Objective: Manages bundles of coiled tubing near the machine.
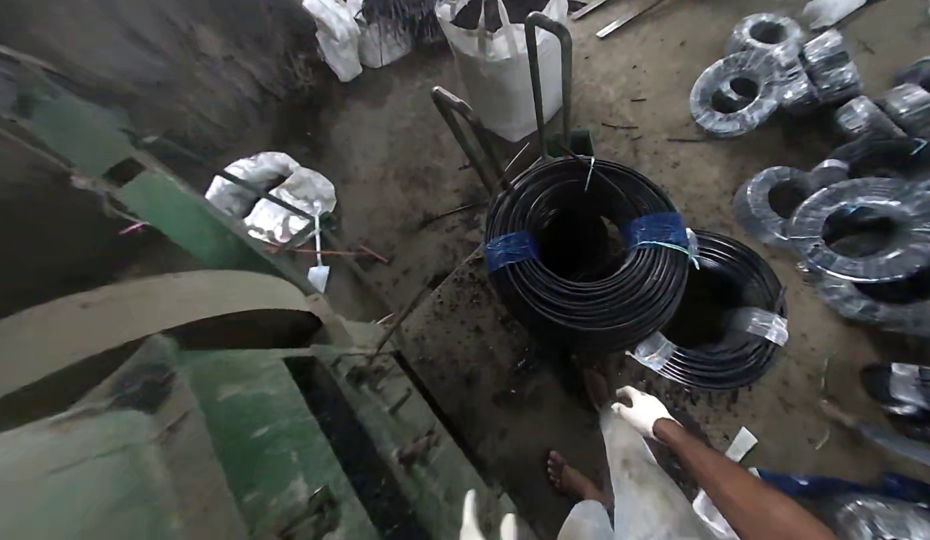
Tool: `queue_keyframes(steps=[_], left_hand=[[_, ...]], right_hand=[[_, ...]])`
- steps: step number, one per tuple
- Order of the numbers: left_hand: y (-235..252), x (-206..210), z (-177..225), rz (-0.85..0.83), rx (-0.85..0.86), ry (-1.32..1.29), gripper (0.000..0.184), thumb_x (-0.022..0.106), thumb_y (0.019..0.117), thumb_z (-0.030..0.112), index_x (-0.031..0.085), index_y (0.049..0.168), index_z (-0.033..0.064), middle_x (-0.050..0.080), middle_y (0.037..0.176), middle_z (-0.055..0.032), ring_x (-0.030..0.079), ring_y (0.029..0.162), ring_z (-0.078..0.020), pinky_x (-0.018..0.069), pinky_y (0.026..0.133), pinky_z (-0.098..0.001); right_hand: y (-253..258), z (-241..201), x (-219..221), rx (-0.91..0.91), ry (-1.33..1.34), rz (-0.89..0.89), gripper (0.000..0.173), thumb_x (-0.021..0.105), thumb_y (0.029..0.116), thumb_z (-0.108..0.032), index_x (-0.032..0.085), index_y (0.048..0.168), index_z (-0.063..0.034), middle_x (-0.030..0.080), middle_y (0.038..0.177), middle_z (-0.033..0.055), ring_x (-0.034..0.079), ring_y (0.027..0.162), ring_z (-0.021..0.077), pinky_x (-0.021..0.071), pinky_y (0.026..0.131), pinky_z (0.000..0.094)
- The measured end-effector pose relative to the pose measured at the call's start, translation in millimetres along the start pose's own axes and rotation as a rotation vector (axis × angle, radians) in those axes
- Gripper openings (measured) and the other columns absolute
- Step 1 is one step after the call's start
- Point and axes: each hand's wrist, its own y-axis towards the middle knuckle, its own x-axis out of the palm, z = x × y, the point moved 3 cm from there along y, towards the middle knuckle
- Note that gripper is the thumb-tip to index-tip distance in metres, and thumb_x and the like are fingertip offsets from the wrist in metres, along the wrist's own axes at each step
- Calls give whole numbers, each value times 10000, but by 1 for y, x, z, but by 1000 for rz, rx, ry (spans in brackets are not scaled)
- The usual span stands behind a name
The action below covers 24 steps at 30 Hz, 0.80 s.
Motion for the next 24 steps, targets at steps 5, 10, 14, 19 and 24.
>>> queue_keyframes(steps=[5,10,14,19,24], left_hand=[[34,125,66,-450,-326,-390,933,758,890,437,265,1607,100,552,1468,-210,585,1323,-317,510,1085,-501],[104,226,101,-535,-483,-445,988,769,846,557,302,1599,120,534,1485,-214,568,1329,-352,503,1066,-565],[179,268,138,-484,-555,-536,1069,767,815,629,244,1626,170,458,1557,-204,510,1380,-386,496,1041,-631],[261,306,161,-419,-635,-629,1222,783,749,704,126,1653,211,293,1661,-178,385,1477,-400,451,1079,-671],[301,341,165,-367,-682,-691,1364,833,653,734,52,1653,234,289,1663,-163,386,1481,-367,457,1078,-664]], right_hand=[[73,-60,-75,-45,-61,62,746,563,887,-722,503,1512,-319,596,1464,114,542,1371,351,438,1131,602],[153,-118,-145,-150,-137,164,822,585,851,-768,484,1531,-317,567,1487,100,498,1400,346,420,1142,599],[224,-138,-173,-155,-197,137,1006,586,792,-838,402,1591,-255,499,1555,115,437,1458,340,384,1174,598],[286,-148,-185,-109,-306,7,1223,545,703,-949,315,1632,-187,444,1605,132,423,1479,336,373,1186,602],[318,-161,-175,-150,-482,-119,1351,540,601,-1012,295,1638,-180,522,1544,126,493,1424,324,372,1179,600]])
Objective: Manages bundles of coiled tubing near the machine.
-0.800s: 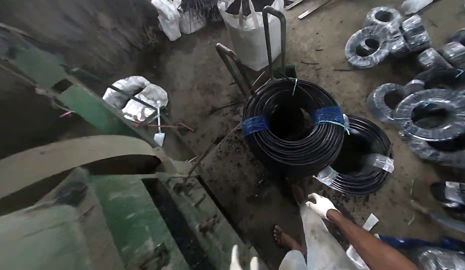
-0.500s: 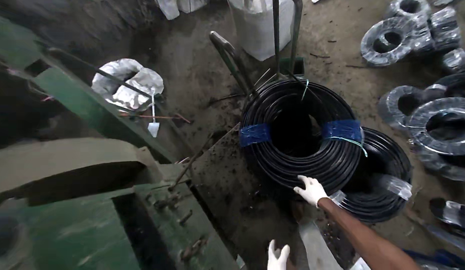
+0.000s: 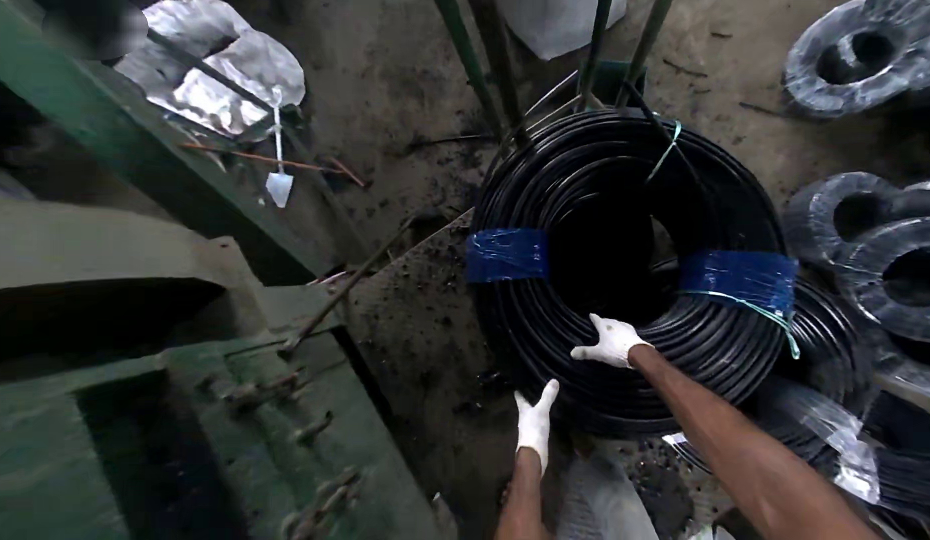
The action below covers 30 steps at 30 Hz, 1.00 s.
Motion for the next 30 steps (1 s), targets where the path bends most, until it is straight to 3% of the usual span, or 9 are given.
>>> queue_keyframes(steps=[3,7,12,15,18,20,24,30], left_hand=[[13,11,-6,14,15,-141,1380,889,632,664,46,1645,252,320,1646,-147,399,1473,-349,465,1082,-655],[17,17,-16,62,51,-212,1276,908,654,593,179,1623,194,412,1588,-149,464,1426,-322,494,1073,-615],[6,15,-14,110,7,-220,1006,883,753,465,361,1542,122,562,1435,-180,571,1303,-338,535,1006,-612],[-15,18,-4,101,-1,-269,894,859,797,411,418,1517,117,590,1408,-171,577,1291,-325,527,999,-605],[-37,17,0,98,9,-303,839,881,772,424,504,1450,104,650,1317,-166,631,1206,-311,555,947,-581],[-58,13,2,44,50,-356,829,883,766,457,528,1431,111,679,1277,-146,668,1161,-282,586,935,-543],[-106,6,6,-42,83,-508,747,852,824,394,530,1413,66,710,1211,-174,709,1087,-286,606,922,-511],[-173,-20,-3,-282,34,-700,620,783,883,290,532,1393,42,675,1250,-213,674,1130,-314,575,956,-526]], right_hand=[[10,0,-4,1,-20,-68,1359,548,574,-1024,272,1643,-231,531,1530,140,522,1389,357,405,1133,639],[14,1,-3,6,-16,-70,1302,553,563,-1027,394,1585,-236,539,1508,144,524,1381,349,428,1122,623],[7,-4,1,-2,-72,-10,1300,434,568,-1074,499,1508,-178,584,1463,120,552,1353,327,440,1117,598],[-8,-4,-4,18,-47,-24,1279,404,588,-1074,500,1511,-193,601,1453,119,571,1342,329,454,1107,607],[-25,-4,-5,30,-42,-4,1253,386,584,-1080,529,1484,-220,658,1378,109,618,1289,317,486,1073,609],[-40,-5,-7,38,-47,26,1253,355,580,-1090,554,1459,-219,682,1336,106,637,1262,313,499,1058,606],[-79,-16,-17,71,-45,49,1245,354,587,-1085,575,1433,-199,692,1307,124,647,1240,328,507,1045,608],[-146,-32,-10,60,-54,75,1219,342,598,-1083,619,1374,-185,707,1273,127,663,1212,331,520,1021,605]])
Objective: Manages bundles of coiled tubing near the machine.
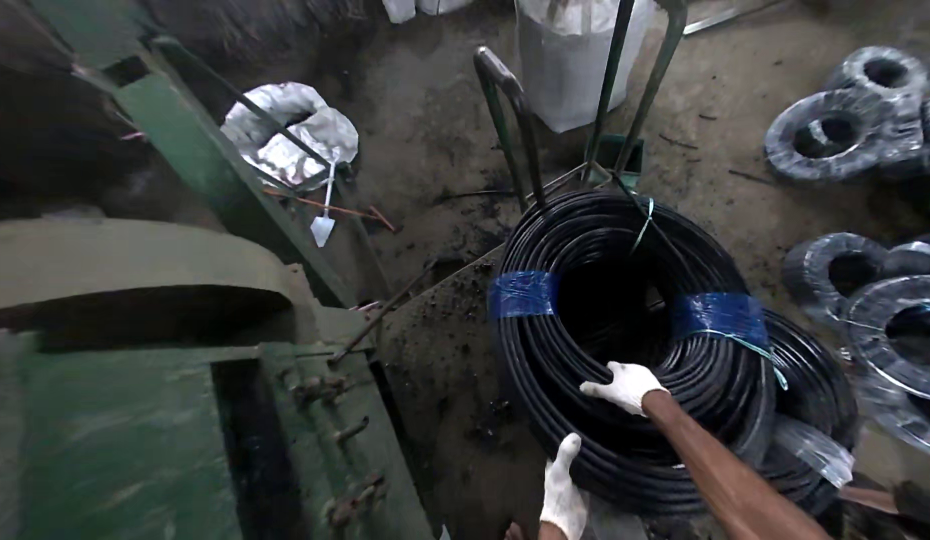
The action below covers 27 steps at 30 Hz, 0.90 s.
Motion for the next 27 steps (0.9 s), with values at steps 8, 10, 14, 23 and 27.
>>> queue_keyframes(steps=[8,10,14,23,27], left_hand=[[-140,-65,29,-327,8,-85,421,792,828,375,659,1125,108,748,1025,-92,727,962,-206,607,865,-443],[-160,-85,33,-335,23,-69,347,731,888,327,665,1130,88,748,1031,-114,725,966,-222,604,871,-455],[-202,-128,41,-301,73,-23,383,691,920,332,642,1175,49,731,1031,-177,723,938,-278,610,833,-501],[-310,-222,38,-373,100,-69,535,854,775,337,646,1166,37,736,1048,-190,737,964,-285,622,845,-489],[-350,-212,43,-354,134,-24,454,866,769,268,670,1101,28,754,965,-171,752,880,-251,635,816,-454]], right_hand=[[-118,-48,46,-77,40,-101,1221,345,607,-1081,642,1353,-161,684,1312,148,642,1244,346,503,1035,629],[-141,-61,59,-89,51,-91,1211,358,618,-1073,646,1352,-153,679,1318,156,634,1254,352,495,1040,638],[-196,-90,89,-105,48,-21,1175,370,665,-1048,664,1334,-127,663,1341,181,609,1281,384,468,1062,667],[-285,-134,175,-285,-37,-150,1190,336,668,-1054,693,1250,-80,696,1236,216,646,1200,412,478,985,710],[-307,-133,180,-333,30,-231,1124,319,742,-1016,697,1252,-89,701,1222,217,656,1189,400,475,984,716]])
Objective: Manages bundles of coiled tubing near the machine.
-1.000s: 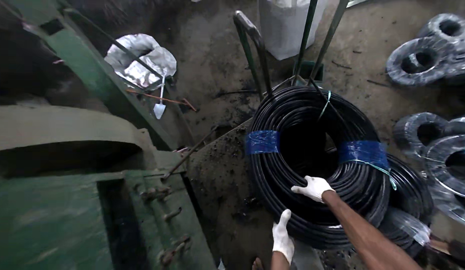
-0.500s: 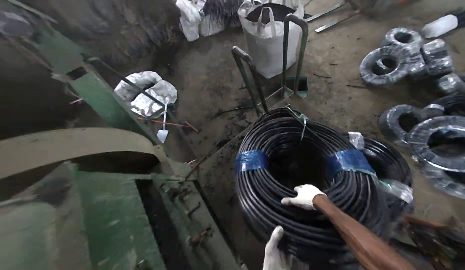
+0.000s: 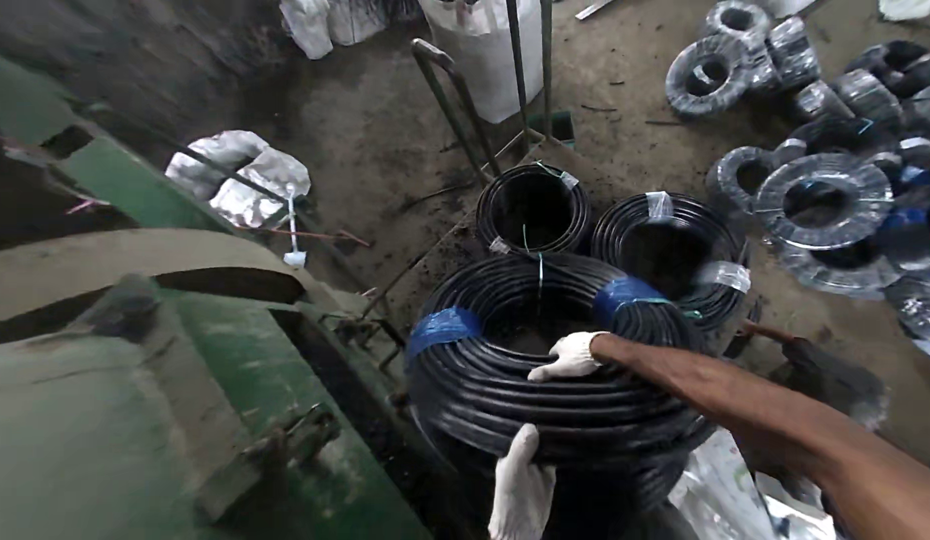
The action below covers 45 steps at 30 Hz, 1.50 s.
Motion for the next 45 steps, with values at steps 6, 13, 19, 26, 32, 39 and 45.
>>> queue_keyframes(steps=[6,13,19,26,32,39,45], left_hand=[[50,41,-5,-39,14,223,636,807,867,286,511,1336,-26,697,1069,-269,731,890,-357,634,769,-527],[169,28,-61,170,-109,388,447,686,984,268,591,1287,-46,720,1094,-257,739,950,-388,640,814,-559],[197,43,-58,205,-92,466,567,714,963,359,554,1342,-32,716,1133,-242,743,969,-366,648,831,-527],[158,51,-57,156,-131,546,653,641,1003,441,439,1458,19,651,1311,-209,715,1099,-339,638,894,-494],[52,-28,-34,543,475,1205,657,747,881,501,566,1367,100,716,1074,-92,712,947,-218,617,839,-469],[21,-105,-81,501,-147,322,920,562,876,778,357,1568,207,487,1527,-177,530,1348,-387,501,1023,-633],[21,-100,-93,396,-21,130,817,539,883,783,470,1495,247,602,1429,-119,602,1286,-344,526,1003,-637]], right_hand=[[3,32,-8,-430,160,-163,589,357,1123,-395,567,1348,107,590,1319,370,597,1230,471,471,1013,625],[44,143,29,-71,975,44,880,165,994,-783,570,1454,-153,634,1393,177,640,1245,304,528,1020,550],[-12,148,27,-23,573,385,776,269,927,-865,565,1447,-371,652,1411,19,587,1345,219,452,1123,612],[-40,150,58,98,406,712,956,347,783,-977,480,1527,-392,577,1475,17,542,1362,252,446,1109,592],[-56,142,68,209,337,679,1022,336,742,-1007,491,1508,-348,580,1468,59,539,1356,310,409,1105,651],[-50,122,71,246,249,574,1131,351,646,-1062,584,1404,-255,650,1372,84,605,1275,327,453,1067,641],[-60,92,88,167,233,508,1124,412,635,-1049,638,1347,-210,688,1294,107,636,1239,321,499,1042,623]])
